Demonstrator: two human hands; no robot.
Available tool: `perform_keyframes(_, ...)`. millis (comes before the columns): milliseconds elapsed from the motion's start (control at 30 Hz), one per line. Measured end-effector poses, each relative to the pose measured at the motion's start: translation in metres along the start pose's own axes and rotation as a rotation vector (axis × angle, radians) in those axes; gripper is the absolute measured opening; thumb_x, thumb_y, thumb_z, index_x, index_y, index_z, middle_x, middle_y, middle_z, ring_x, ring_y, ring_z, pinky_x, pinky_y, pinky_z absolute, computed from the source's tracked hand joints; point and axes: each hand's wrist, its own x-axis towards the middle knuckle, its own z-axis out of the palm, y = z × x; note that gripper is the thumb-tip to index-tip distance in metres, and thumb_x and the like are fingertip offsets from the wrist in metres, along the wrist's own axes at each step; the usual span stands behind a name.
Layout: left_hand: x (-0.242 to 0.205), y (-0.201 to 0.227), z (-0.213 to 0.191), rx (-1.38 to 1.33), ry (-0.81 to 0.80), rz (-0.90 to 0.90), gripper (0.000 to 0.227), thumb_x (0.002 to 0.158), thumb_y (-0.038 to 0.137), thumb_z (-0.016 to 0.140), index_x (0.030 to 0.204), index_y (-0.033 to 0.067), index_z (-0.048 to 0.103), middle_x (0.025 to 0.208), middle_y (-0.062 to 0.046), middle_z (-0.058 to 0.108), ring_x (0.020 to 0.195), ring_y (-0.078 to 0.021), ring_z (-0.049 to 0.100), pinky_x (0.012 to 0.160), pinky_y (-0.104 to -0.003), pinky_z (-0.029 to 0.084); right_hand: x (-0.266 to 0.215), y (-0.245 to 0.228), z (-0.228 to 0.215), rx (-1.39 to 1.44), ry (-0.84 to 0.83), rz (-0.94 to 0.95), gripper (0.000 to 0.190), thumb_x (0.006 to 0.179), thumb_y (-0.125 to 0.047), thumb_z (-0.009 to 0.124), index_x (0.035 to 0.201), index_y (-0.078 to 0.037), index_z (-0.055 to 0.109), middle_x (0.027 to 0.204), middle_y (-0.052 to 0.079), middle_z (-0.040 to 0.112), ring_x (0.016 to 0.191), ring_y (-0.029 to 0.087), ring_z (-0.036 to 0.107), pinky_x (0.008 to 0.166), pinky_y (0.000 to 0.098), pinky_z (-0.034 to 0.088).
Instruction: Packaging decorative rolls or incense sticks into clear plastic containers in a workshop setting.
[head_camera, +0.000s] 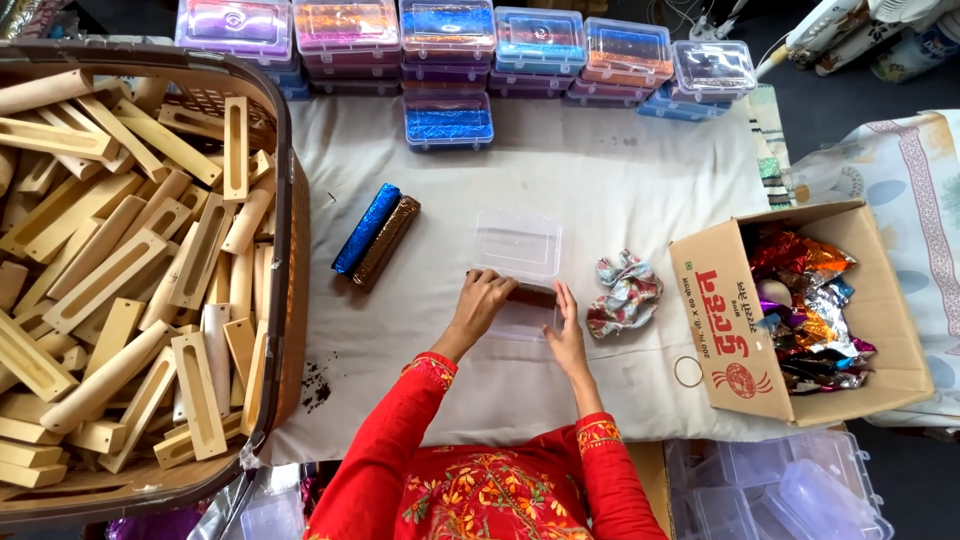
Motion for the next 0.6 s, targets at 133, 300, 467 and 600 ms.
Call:
perform_keyframes(133,-0.003,0.004,-0.005,0.155,0.061,0.089,0.035,0.079,0.005,0.072,0.114,0.0085,0.074,0.117,-0.003,0.074,0.099,-0.0187,0.064,0.091,-0.036,0.044,-0.001,-0.002,-0.001,-0.006,-0.002,-0.010,0.096,0.082,0.015,0.061,0.162,-0.017,0.018,0.168,0.003,0.033,0.156,0.026,0.029,0.124,0.0397,0.029)
perform_keyframes(300,0.002,0.003,0.001,0.082,-0.025,-0.106,0.033,0.080,0.008,0.075,0.111,0.0179,0.077,0.102,-0.001,0.065,0.098,-0.0187,0.063,0.097,-0.045,0.038,-0.001,0.000,0.000,-0.031,-0.006,-0.035,0.098,0.082,0.016,0.060,0.163,-0.018,0.016,0.169,0.004,0.030,0.155,0.026,0.029,0.122,0.0382,0.031)
perform_keyframes(467,0.008,0.000,-0.004,0.032,-0.101,-0.159,0.036,0.073,0.011,0.081,0.108,0.0166,0.076,0.102,-0.002,0.065,0.099,-0.0199,0.063,0.102,-0.050,0.035,-0.001,0.003,0.003,-0.056,-0.007,-0.010,0.100,0.079,0.018,0.056,0.163,-0.020,0.017,0.170,0.004,0.029,0.154,0.025,0.031,0.122,0.0366,0.032)
perform_keyframes(600,0.009,-0.002,-0.001,0.126,-0.163,-0.087,0.027,0.077,0.012,0.078,0.103,0.0134,0.075,0.103,-0.005,0.065,0.103,-0.0206,0.063,0.109,-0.051,0.034,-0.001,0.001,0.004,-0.106,0.021,-0.049,0.104,0.077,0.021,0.054,0.164,-0.022,0.016,0.168,0.009,0.030,0.152,0.031,0.036,0.120,0.0399,0.033)
